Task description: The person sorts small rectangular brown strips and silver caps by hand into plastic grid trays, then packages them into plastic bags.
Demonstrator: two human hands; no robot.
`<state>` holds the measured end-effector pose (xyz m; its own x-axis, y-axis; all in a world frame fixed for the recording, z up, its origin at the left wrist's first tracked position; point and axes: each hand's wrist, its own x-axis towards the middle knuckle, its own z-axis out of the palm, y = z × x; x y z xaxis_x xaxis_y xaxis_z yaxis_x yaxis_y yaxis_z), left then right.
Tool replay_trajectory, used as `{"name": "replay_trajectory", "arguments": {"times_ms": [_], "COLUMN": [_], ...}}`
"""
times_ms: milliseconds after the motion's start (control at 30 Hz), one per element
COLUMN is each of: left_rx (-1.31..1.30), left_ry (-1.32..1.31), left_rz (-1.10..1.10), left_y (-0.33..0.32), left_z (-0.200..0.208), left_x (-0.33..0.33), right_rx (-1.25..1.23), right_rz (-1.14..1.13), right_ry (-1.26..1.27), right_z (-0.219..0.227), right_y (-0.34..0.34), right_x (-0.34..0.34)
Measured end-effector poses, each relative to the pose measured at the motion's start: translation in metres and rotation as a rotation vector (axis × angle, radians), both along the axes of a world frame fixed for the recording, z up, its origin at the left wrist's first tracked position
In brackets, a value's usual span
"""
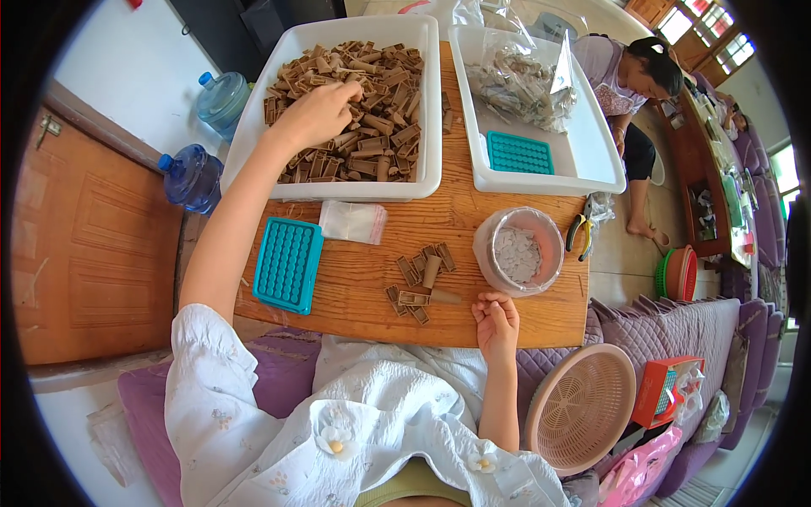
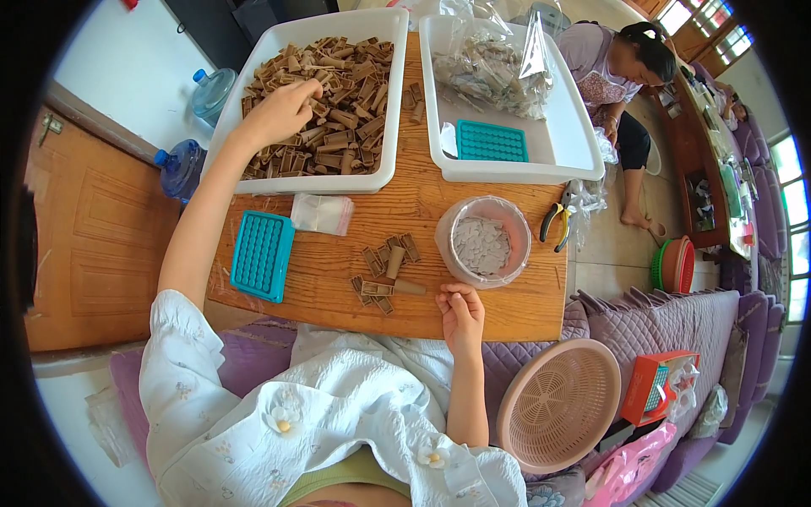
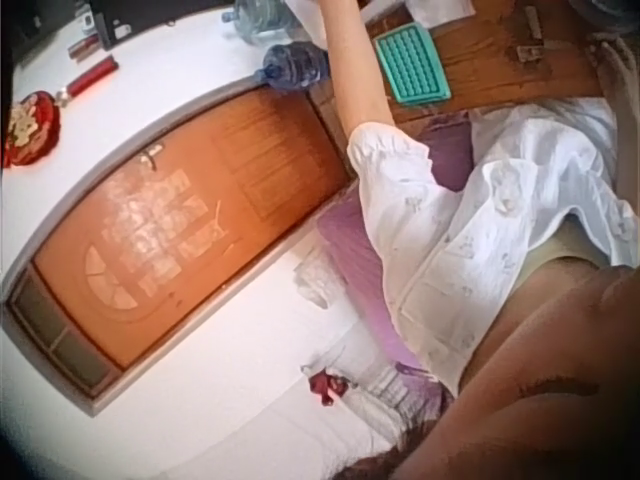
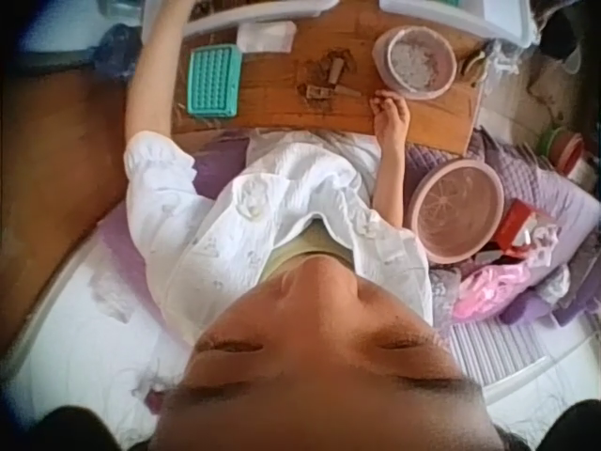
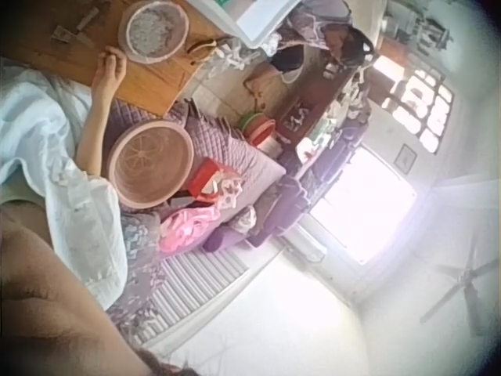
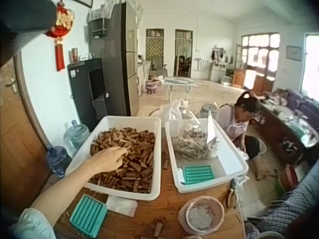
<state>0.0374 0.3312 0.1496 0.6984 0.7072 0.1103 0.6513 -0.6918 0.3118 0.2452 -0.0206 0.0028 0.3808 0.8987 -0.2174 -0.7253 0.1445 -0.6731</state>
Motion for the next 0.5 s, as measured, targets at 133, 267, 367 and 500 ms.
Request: {"name": "replay_trajectory", "arguments": {"times_ms": [133, 267, 367, 500], "left_rx": [0.239, 0.355, 0.238, 0.184], "left_ry": [0.207, 0.252, 0.134, -0.178], "left_rz": [-0.054, -0.087, -0.02, 0.187], "left_y": [0.009, 0.014, 0.016, 0.028], "left_z": [-0.003, -0.013, 0.0, 0.01], "left_x": [0.002, 0.01, 0.013, 0.01], "right_rx": [0.003, 0.002, 0.013, 0.002], "right_rz": [0.005, 0.018, 0.026, 0.022], "right_ry": [0.008, -0.007, 0.008, 0.003], "right_z": [0.0, -0.002, -0.002, 0.0], "right_y": [-0.001, -0.002, -0.002, 0.0], "right_x": [0.0, 0.0, 0.0, 0.001]}}
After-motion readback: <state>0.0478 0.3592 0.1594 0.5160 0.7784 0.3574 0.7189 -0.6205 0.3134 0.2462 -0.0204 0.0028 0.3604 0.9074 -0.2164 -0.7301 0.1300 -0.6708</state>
